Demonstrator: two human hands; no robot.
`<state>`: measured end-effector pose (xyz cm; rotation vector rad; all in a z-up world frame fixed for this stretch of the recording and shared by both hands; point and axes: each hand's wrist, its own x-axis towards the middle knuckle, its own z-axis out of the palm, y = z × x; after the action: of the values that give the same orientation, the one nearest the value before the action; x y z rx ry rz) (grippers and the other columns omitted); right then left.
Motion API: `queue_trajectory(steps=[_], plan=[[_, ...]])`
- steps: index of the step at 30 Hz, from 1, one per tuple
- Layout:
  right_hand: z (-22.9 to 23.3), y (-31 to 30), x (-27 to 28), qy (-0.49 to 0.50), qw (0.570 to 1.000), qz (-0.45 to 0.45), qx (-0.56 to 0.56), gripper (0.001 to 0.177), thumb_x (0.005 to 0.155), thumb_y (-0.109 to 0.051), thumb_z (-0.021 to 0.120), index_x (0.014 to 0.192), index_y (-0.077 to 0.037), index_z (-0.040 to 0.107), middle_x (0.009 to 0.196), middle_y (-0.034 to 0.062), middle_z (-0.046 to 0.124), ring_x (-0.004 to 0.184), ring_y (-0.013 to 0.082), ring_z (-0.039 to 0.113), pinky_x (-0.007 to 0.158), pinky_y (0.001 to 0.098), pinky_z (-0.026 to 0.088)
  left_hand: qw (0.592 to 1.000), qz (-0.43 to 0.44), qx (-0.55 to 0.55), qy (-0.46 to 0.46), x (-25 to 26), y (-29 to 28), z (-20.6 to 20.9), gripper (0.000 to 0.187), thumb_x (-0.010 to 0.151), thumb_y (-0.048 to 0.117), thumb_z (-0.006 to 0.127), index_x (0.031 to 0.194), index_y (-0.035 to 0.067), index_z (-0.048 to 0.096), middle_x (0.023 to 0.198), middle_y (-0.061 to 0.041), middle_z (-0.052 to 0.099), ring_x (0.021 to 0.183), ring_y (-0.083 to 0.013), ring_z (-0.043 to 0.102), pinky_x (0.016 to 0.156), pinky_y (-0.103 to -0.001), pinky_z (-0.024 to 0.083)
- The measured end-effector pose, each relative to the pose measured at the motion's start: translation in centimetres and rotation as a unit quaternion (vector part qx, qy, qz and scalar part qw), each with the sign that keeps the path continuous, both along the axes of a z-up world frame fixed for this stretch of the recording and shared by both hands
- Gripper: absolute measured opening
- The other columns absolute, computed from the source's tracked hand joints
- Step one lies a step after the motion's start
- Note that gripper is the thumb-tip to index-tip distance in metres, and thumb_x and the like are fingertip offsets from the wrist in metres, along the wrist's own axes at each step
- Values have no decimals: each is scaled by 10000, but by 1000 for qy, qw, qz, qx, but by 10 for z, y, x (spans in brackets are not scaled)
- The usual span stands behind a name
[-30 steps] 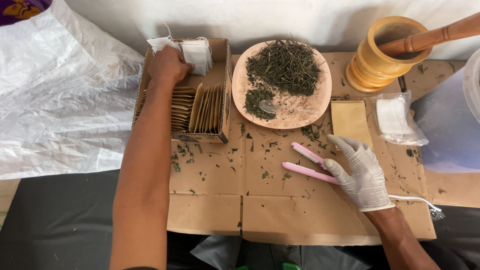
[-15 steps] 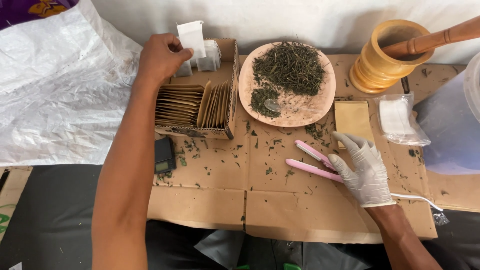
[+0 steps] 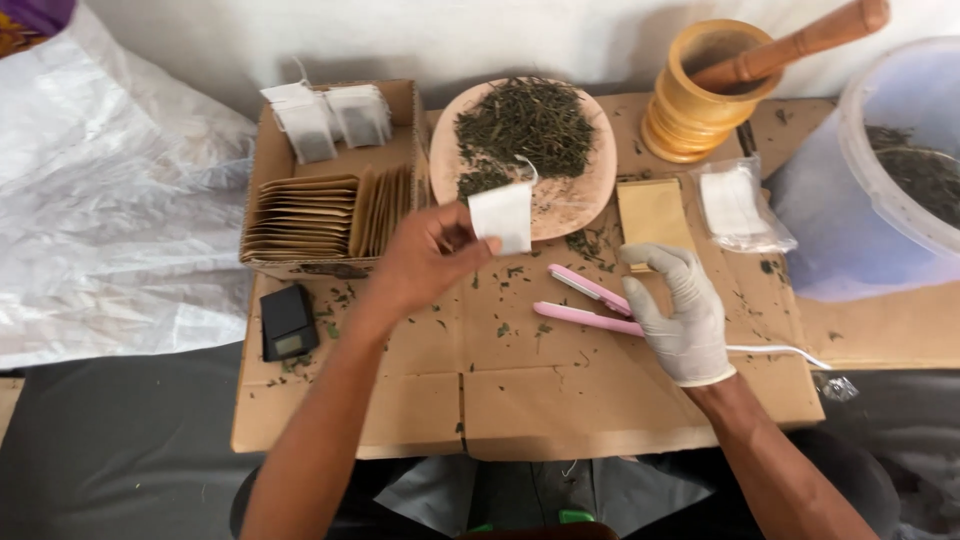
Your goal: Sealing filled tea bags using a handheld heat sealer and placing them into paper envelopes.
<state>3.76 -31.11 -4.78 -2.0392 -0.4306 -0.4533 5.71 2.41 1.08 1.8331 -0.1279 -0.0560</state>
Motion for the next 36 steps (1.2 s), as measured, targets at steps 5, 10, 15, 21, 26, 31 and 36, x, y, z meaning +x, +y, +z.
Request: queue_trajectory(steps=[5, 10, 15, 21, 26, 31, 36], plan=[[0, 14, -15, 88, 995, -23, 27, 274, 966, -194, 916, 1219, -191, 812, 1102, 15, 803, 1044, 200, 752, 1028, 417, 593, 990, 18, 82, 109, -27, -57, -20, 248, 949, 387, 840, 1076, 179, 796, 1021, -72, 823, 794, -192, 715, 689, -349, 578], [16, 40, -29, 216, 975, -5, 43, 620, 792, -408, 1003, 1353, -267, 783, 1319, 30, 813, 1179, 265, 758, 1104, 501, 572, 976, 60, 179, -112, -46, -110, -54, 184, 872, 319, 828, 845, 220, 675, 1187, 16, 846, 1107, -272, 804, 860, -411, 641], [9, 37, -23, 306, 948, -39, 72, 552, 853, -463, 972, 1346, -308, 776, 1313, -15, 811, 1196, 225, 749, 1108, 493, 575, 956, 67, 204, -199, -61, -143, -44, 188, 850, 145, 875, 957, 87, 731, 1308, -178, 789, 1190, -434, 759, 946, -519, 620], [15, 32, -15, 331, 930, -84, 132, 302, 985, -364, 888, 1264, -277, 813, 1143, -13, 810, 1046, 146, 721, 979, 422, 611, 953, 70, 197, -218, -56, -153, -65, 220, 907, 263, 872, 876, 128, 701, 1301, -131, 764, 1208, -427, 754, 952, -521, 614], [-10, 2, 1, 334, 912, -103, 214, 159, 1059, -282, 837, 1200, -208, 830, 918, 5, 773, 810, 99, 673, 723, 310, 643, 990, 24, 70, -122, -73, -136, -60, 395, 981, 442, 834, 832, 113, 675, 1338, -180, 747, 1274, -473, 740, 1054, -572, 597], [-17, -8, 9, 333, 913, -105, 211, 113, 1061, -281, 846, 1156, -222, 832, 821, -1, 773, 705, 76, 703, 596, 237, 616, 998, -42, -26, -44, -90, -128, -48, 387, 982, 419, 854, 907, 49, 767, 1523, -251, 657, 1434, -561, 622, 1198, -639, 494], [25, 12, -6, 378, 888, -54, 256, 189, 1033, -193, 846, 1212, -131, 841, 824, 50, 773, 719, 88, 710, 726, 334, 718, 994, -5, -96, -55, -76, -125, -86, 278, 1030, 407, 836, 1144, 163, 766, 1307, -144, 762, 1009, -223, 698, 837, -371, 535]])
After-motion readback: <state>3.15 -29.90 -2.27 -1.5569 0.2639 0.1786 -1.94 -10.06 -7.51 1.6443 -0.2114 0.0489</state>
